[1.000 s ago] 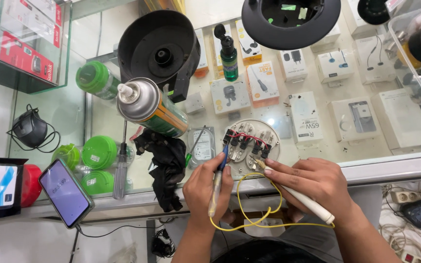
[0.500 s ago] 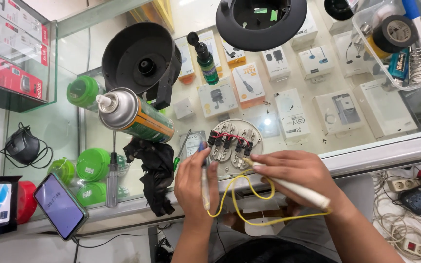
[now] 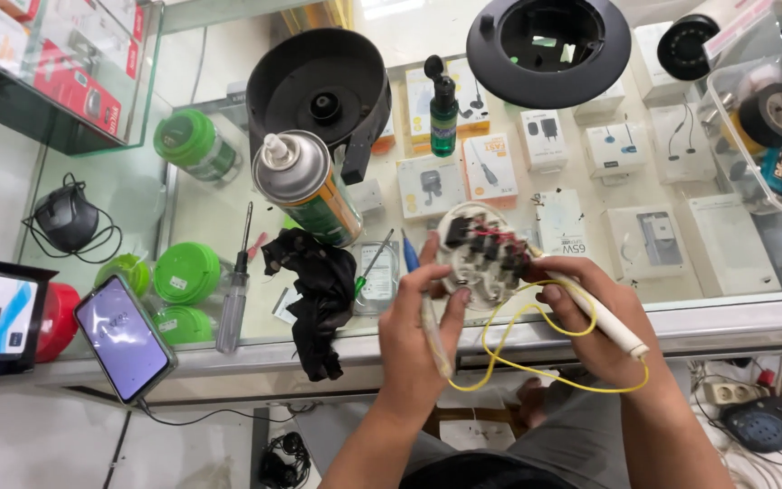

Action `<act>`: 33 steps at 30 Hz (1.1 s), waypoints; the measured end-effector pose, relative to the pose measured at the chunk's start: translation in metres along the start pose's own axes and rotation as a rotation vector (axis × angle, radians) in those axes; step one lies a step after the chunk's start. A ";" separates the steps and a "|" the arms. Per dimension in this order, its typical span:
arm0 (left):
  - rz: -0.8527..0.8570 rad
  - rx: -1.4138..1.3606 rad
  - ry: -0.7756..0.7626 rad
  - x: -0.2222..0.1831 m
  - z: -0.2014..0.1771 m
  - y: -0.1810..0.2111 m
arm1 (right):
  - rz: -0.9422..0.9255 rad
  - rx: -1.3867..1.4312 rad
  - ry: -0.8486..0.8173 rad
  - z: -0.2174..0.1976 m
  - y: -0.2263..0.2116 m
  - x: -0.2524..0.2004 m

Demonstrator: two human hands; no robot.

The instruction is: Repairing a power socket by stripping wire insulation and connecting them to terminals

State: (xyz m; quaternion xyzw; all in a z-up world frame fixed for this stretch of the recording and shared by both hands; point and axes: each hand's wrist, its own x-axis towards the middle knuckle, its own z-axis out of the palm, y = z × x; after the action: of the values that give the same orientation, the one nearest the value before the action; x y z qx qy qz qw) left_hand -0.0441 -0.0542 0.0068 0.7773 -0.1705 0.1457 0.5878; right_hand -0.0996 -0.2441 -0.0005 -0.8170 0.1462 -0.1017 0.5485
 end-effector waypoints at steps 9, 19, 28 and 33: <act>0.190 -0.194 -0.107 -0.015 0.010 -0.020 | -0.037 -0.129 -0.062 -0.007 0.002 0.000; 0.328 -0.068 -0.105 -0.021 0.008 -0.035 | 0.012 -0.166 -0.066 -0.006 0.009 0.002; 0.387 -0.121 -0.135 -0.023 0.005 -0.034 | -0.114 -0.166 -0.063 -0.006 0.002 0.002; 0.294 -0.028 -0.098 -0.027 0.004 -0.038 | -0.116 -0.196 -0.071 -0.005 0.011 0.001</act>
State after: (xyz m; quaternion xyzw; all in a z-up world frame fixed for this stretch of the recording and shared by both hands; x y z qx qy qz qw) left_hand -0.0520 -0.0460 -0.0384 0.7419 -0.3128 0.1898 0.5618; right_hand -0.1012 -0.2527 -0.0086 -0.8769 0.0883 -0.0895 0.4640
